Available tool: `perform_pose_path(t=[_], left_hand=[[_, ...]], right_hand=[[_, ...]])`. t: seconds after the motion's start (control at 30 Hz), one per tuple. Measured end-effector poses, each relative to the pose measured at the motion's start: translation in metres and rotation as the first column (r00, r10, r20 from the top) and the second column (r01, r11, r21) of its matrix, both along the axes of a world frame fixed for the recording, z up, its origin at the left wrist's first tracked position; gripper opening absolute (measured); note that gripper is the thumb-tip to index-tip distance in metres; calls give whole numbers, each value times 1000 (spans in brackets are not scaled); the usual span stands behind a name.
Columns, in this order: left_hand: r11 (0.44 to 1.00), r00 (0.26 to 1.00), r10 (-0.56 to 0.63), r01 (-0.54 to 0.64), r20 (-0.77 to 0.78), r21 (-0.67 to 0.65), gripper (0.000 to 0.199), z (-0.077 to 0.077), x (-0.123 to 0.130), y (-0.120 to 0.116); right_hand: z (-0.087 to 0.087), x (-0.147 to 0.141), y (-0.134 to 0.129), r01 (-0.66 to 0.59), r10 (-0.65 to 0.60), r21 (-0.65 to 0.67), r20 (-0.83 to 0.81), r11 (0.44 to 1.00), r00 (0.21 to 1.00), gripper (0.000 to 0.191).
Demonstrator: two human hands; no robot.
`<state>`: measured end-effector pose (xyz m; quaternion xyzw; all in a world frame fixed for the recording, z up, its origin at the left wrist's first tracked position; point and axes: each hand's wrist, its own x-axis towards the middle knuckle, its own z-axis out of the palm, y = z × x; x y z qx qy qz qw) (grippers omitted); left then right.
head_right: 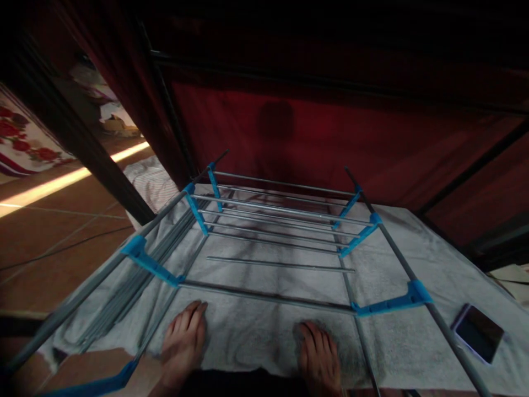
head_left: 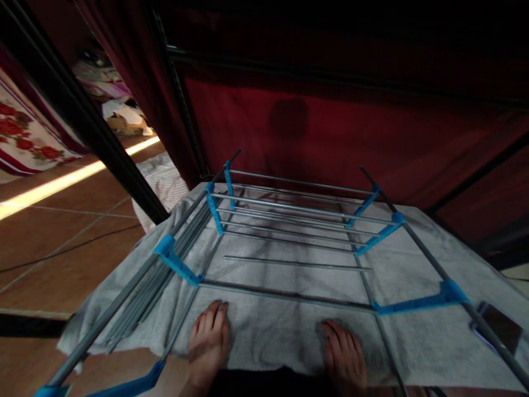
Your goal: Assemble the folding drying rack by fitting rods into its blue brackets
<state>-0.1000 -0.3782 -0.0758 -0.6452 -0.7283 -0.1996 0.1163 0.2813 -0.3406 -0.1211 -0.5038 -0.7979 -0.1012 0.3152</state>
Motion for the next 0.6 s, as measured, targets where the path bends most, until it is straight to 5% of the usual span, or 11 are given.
perform_pose_path(t=[0.13, 0.6], left_hand=[[1000, 1000, 7, -7, -23, -2, 36, 2, 1, 1], [998, 998, 25, -27, -53, -49, 37, 7, 5, 1]], right_hand=[[1, 0, 4, -10, 14, -36, 107, 999, 994, 32], [12, -8, 3, 4, 1, -100, 50, 995, 999, 35]])
